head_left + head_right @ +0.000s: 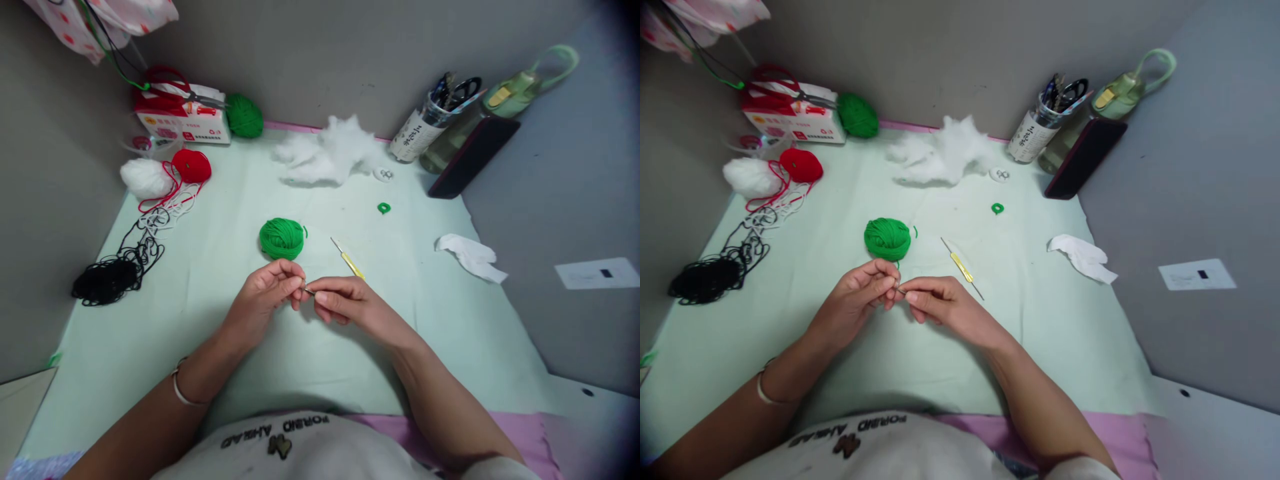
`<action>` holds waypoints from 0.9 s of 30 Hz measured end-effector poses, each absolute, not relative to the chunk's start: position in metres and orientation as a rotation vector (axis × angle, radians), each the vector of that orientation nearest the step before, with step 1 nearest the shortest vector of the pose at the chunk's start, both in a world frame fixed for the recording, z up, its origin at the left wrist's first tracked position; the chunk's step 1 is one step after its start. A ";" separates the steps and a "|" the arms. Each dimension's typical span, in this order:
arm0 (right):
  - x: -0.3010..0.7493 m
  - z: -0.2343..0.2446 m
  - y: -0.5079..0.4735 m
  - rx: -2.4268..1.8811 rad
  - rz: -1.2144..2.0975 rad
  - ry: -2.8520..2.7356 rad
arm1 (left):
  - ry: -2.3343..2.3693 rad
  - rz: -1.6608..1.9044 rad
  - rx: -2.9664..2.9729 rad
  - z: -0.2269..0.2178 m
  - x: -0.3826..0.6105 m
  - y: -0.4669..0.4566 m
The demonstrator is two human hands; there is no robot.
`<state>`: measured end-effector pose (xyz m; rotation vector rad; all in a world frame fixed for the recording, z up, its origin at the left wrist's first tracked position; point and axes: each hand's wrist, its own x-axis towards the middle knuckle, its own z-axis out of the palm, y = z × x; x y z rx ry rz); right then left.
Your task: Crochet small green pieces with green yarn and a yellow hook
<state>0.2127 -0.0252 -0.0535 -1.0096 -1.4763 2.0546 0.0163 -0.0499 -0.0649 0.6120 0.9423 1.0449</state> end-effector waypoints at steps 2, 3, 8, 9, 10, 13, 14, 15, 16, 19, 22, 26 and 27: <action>0.213 -0.054 -0.025 -0.970 2.120 -1.431 | 0.937 1.038 0.632 -0.065 0.015 -0.050; 0.213 -0.054 -0.025 -0.949 2.152 -1.414 | 0.935 1.035 0.644 -0.066 0.015 -0.050; 0.212 -0.053 -0.023 -0.893 2.243 -1.363 | 0.927 1.000 0.694 -0.066 0.013 -0.050; 0.212 -0.053 -0.023 -0.883 2.244 -1.358 | 0.924 0.998 0.687 -0.066 0.013 -0.049; 0.212 -0.053 -0.023 -0.881 2.240 -1.355 | 0.920 1.000 0.672 -0.066 0.013 -0.049; 0.211 -0.050 -0.025 -0.941 2.156 -1.415 | 0.919 1.038 0.610 -0.066 0.014 -0.049; 0.211 -0.049 -0.026 -0.979 2.099 -1.458 | 0.922 1.051 0.589 -0.065 0.015 -0.049; 0.210 -0.048 -0.027 -1.017 2.033 -1.509 | 0.927 1.063 0.569 -0.065 0.015 -0.050; 0.209 -0.046 -0.028 -1.052 1.961 -1.563 | 0.931 1.073 0.553 -0.065 0.016 -0.050; 0.206 -0.042 -0.030 -1.136 1.776 -1.703 | 0.951 1.089 0.511 -0.064 0.018 -0.051; 0.205 -0.041 -0.031 -1.165 1.695 -1.778 | 0.968 1.092 0.502 -0.065 0.019 -0.052; 0.205 -0.043 -0.031 -1.170 1.672 -1.797 | 0.976 1.095 0.509 -0.066 0.019 -0.053; 0.205 -0.043 -0.031 -1.175 1.667 -1.798 | 0.976 1.095 0.513 -0.067 0.019 -0.053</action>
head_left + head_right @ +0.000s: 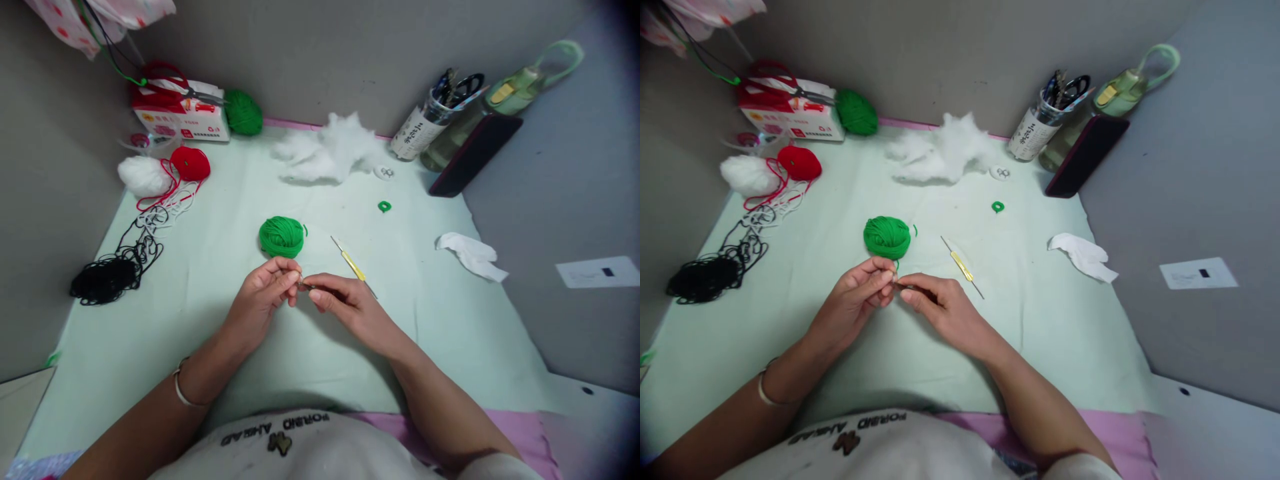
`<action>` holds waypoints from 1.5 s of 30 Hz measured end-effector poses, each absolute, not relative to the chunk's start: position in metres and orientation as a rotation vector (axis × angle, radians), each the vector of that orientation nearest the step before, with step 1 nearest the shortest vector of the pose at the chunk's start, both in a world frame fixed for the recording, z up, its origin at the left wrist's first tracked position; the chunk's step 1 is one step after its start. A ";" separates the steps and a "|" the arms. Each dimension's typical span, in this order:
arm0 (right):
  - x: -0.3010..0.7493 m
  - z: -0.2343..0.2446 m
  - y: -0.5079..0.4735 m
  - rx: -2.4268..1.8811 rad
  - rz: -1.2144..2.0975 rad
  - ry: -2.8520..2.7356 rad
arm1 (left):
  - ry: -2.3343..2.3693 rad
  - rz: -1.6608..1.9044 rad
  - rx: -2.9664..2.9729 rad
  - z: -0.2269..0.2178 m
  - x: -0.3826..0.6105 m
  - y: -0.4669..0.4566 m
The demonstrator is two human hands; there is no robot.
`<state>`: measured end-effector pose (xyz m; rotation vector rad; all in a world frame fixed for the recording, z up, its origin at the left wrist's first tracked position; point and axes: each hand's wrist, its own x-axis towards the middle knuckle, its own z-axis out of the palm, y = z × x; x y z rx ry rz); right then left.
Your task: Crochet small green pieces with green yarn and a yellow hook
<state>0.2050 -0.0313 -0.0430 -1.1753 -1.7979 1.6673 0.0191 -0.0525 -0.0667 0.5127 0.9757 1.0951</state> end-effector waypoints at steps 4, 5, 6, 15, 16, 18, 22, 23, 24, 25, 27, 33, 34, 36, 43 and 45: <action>0.205 -0.044 -0.031 -1.162 1.686 -1.770 | 0.976 1.099 0.527 -0.067 0.019 -0.052; 0.205 -0.044 -0.031 -1.150 1.703 -1.755 | 0.978 1.099 0.529 -0.067 0.019 -0.052; 0.204 -0.044 -0.031 -1.137 1.723 -1.735 | 0.981 1.098 0.531 -0.067 0.019 -0.052; 0.209 -0.052 -0.027 -1.068 2.013 -1.485 | 0.951 1.085 0.592 -0.070 0.019 -0.051; 0.209 -0.052 -0.027 -1.058 2.050 -1.453 | 0.954 1.082 0.605 -0.071 0.018 -0.051; 0.209 -0.053 -0.026 -1.033 2.116 -1.393 | 0.961 1.076 0.628 -0.071 0.018 -0.051; 0.208 -0.053 -0.026 -1.000 2.202 -1.283 | 0.950 1.056 0.664 -0.071 0.016 -0.051; 0.208 -0.053 -0.026 -0.998 2.218 -1.257 | 0.946 1.051 0.676 -0.071 0.016 -0.051; 0.208 -0.053 -0.026 -0.995 2.236 -1.236 | 0.945 1.046 0.689 -0.071 0.015 -0.051; 0.208 -0.053 -0.025 -0.990 2.256 -1.219 | 0.945 1.042 0.704 -0.071 0.015 -0.051; 0.209 -0.053 -0.024 -0.974 2.310 -1.190 | 0.948 1.031 0.739 -0.071 0.014 -0.051; 0.211 -0.055 -0.020 -0.889 2.490 -1.105 | 0.961 0.975 0.835 -0.071 0.011 -0.049; 0.211 -0.054 -0.020 -0.879 2.508 -1.109 | 0.962 0.972 0.834 -0.070 0.012 -0.049; 0.212 -0.051 -0.019 -0.881 2.503 -1.167 | 0.967 0.991 0.800 -0.068 0.013 -0.049; 0.217 -0.035 -0.017 -1.175 1.836 -1.642 | 1.012 1.102 0.500 -0.063 0.020 -0.049; 0.212 -0.036 -0.019 -1.226 1.752 -1.593 | 0.994 1.125 0.474 -0.062 0.021 -0.050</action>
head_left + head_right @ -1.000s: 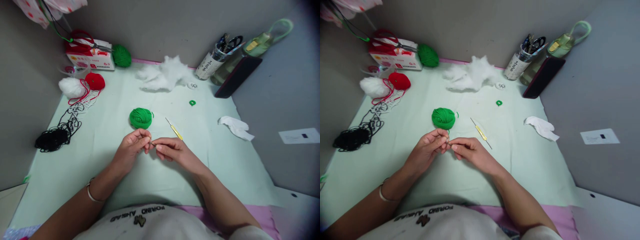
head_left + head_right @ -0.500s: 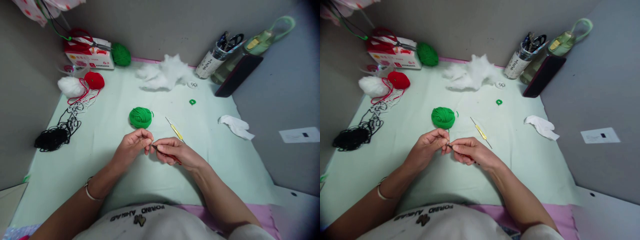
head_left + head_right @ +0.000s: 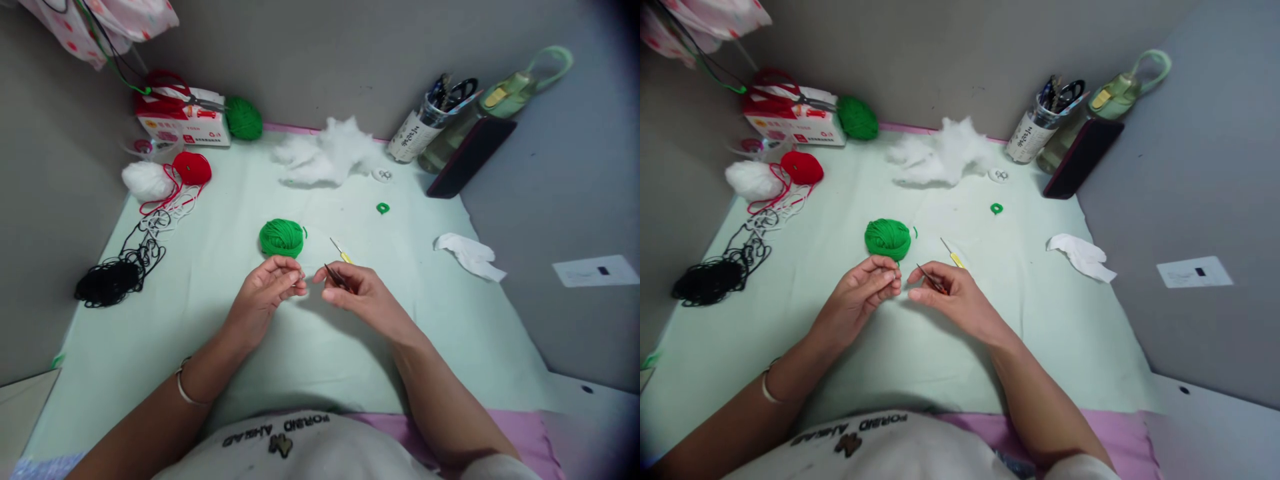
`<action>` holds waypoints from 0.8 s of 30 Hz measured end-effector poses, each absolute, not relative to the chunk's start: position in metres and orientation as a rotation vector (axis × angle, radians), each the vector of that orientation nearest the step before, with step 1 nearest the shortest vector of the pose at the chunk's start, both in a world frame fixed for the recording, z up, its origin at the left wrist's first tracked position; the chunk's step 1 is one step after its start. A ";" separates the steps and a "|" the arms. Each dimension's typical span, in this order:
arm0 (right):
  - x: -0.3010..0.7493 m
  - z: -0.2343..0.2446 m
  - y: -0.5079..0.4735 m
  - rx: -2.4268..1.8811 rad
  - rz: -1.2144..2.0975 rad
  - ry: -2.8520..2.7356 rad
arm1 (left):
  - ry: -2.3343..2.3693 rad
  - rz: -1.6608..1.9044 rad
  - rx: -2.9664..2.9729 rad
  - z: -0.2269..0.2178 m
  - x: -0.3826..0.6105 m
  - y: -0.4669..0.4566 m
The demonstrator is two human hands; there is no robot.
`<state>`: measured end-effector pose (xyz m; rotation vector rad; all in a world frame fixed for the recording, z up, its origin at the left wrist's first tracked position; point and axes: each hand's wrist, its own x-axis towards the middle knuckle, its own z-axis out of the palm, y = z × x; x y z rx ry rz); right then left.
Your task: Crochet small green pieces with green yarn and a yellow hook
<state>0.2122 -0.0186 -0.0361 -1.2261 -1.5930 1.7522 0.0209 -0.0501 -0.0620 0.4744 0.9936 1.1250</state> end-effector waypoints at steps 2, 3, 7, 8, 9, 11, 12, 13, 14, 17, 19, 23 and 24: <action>0.206 -0.040 -0.022 -1.259 1.701 -1.539 | 0.983 1.136 0.483 -0.062 0.022 -0.052; 0.202 -0.042 -0.024 -1.272 1.679 -1.520 | 0.988 1.141 0.495 -0.062 0.023 -0.052; 0.194 -0.050 -0.031 -1.311 1.555 -1.512 | 1.052 1.181 0.590 -0.065 0.028 -0.055; 0.193 -0.050 -0.032 -1.310 1.525 -1.527 | 1.066 1.186 0.609 -0.065 0.029 -0.055; 0.193 -0.051 -0.033 -1.306 1.500 -1.544 | 1.072 1.187 0.620 -0.066 0.029 -0.056; 0.194 -0.052 -0.033 -1.297 1.463 -1.571 | 1.073 1.180 0.621 -0.066 0.031 -0.056; 0.194 -0.052 -0.033 -1.297 1.447 -1.570 | 1.070 1.178 0.620 -0.066 0.031 -0.057; 0.195 -0.052 -0.033 -1.298 1.441 -1.561 | 1.067 1.174 0.619 -0.066 0.031 -0.057; 0.195 -0.053 -0.032 -1.301 1.449 -1.545 | 1.065 1.168 0.615 -0.065 0.032 -0.057; 0.197 -0.053 -0.030 -1.279 1.558 -1.484 | 1.049 1.138 0.563 -0.064 0.032 -0.057; 0.199 -0.052 -0.028 -1.249 1.661 -1.452 | 1.030 1.118 0.511 -0.063 0.031 -0.057; 0.201 -0.049 -0.025 -1.237 1.776 -1.390 | 1.014 1.103 0.461 -0.062 0.030 -0.056; 0.200 -0.048 -0.025 -1.240 1.772 -1.395 | 1.018 1.101 0.456 -0.061 0.030 -0.056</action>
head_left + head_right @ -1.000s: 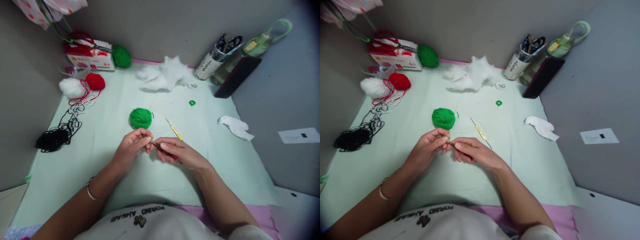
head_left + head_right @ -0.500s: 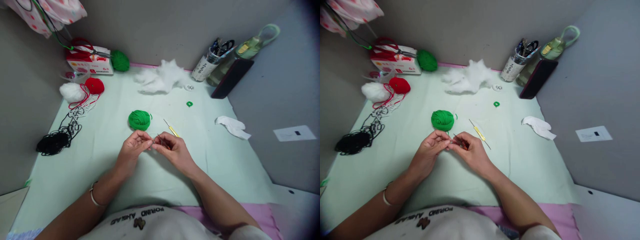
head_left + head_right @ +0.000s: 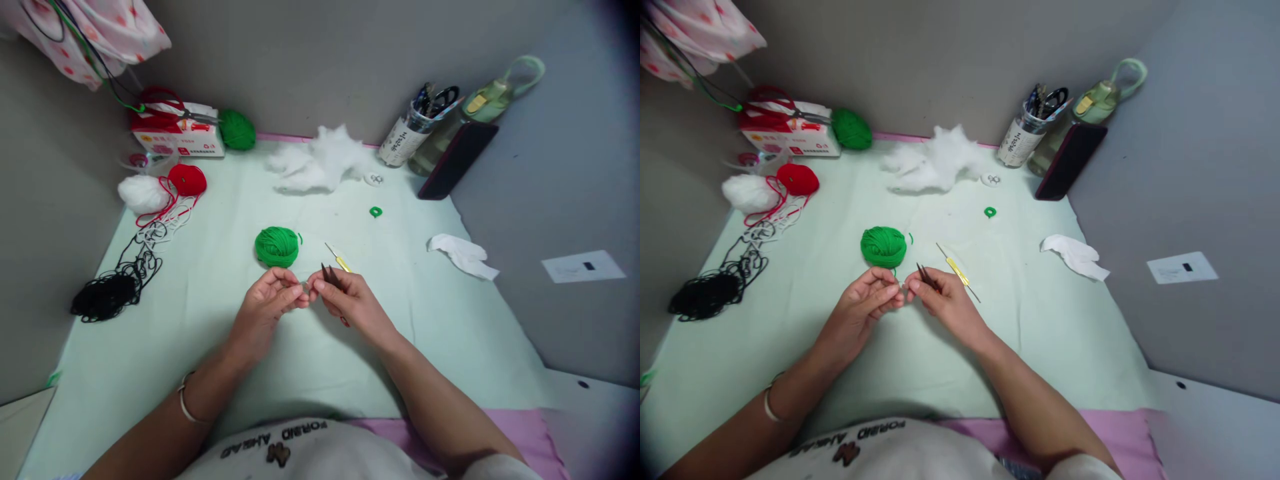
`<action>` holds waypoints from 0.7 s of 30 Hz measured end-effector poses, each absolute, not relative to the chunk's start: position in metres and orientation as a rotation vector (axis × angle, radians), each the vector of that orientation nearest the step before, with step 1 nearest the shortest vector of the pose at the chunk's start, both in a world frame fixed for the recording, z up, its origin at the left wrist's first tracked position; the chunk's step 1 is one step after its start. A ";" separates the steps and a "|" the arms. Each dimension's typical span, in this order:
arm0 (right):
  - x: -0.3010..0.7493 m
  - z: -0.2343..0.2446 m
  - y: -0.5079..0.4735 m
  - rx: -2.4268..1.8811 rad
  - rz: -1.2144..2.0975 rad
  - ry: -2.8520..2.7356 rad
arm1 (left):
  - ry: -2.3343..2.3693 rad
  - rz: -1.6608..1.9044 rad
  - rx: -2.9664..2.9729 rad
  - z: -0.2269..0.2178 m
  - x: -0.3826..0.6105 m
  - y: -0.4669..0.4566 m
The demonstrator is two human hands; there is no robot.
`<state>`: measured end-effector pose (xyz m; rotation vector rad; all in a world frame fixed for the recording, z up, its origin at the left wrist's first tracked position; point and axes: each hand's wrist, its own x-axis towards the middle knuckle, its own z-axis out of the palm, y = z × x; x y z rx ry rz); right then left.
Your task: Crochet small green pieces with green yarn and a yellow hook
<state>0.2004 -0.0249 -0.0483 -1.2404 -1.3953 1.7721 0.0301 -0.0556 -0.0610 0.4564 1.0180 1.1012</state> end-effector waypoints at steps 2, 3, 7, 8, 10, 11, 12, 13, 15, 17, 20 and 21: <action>0.199 -0.048 -0.024 -1.241 1.731 -1.424 | 1.037 1.090 0.449 -0.059 0.031 -0.056; 0.198 -0.048 -0.024 -1.238 1.707 -1.441 | 1.050 1.079 0.443 -0.059 0.031 -0.056; 0.196 -0.049 -0.024 -1.297 1.675 -1.498 | 1.099 1.021 0.452 -0.058 0.033 -0.055; 0.196 -0.048 -0.024 -1.304 1.678 -1.500 | 1.101 1.006 0.449 -0.059 0.033 -0.055; 0.197 -0.045 -0.025 -1.326 1.661 -1.523 | 1.096 0.987 0.461 -0.060 0.034 -0.055; 0.199 -0.043 -0.025 -1.336 1.651 -1.543 | 1.087 0.978 0.468 -0.061 0.035 -0.055; 0.201 -0.040 -0.025 -1.343 1.644 -1.564 | 1.089 0.998 0.477 -0.063 0.036 -0.055; 0.204 -0.038 -0.025 -1.353 1.639 -1.585 | 1.091 0.998 0.487 -0.064 0.037 -0.055; 0.213 -0.036 -0.018 -1.372 1.632 -1.608 | 1.091 0.965 0.496 -0.067 0.038 -0.055; 0.226 -0.036 -0.004 -1.412 1.580 -1.606 | 1.076 0.927 0.496 -0.070 0.038 -0.054; 0.251 -0.037 0.033 -1.522 1.359 -1.563 | 1.060 0.893 0.493 -0.075 0.036 -0.052; 0.261 -0.037 0.048 -1.547 1.294 -1.544 | 1.060 0.888 0.494 -0.076 0.036 -0.051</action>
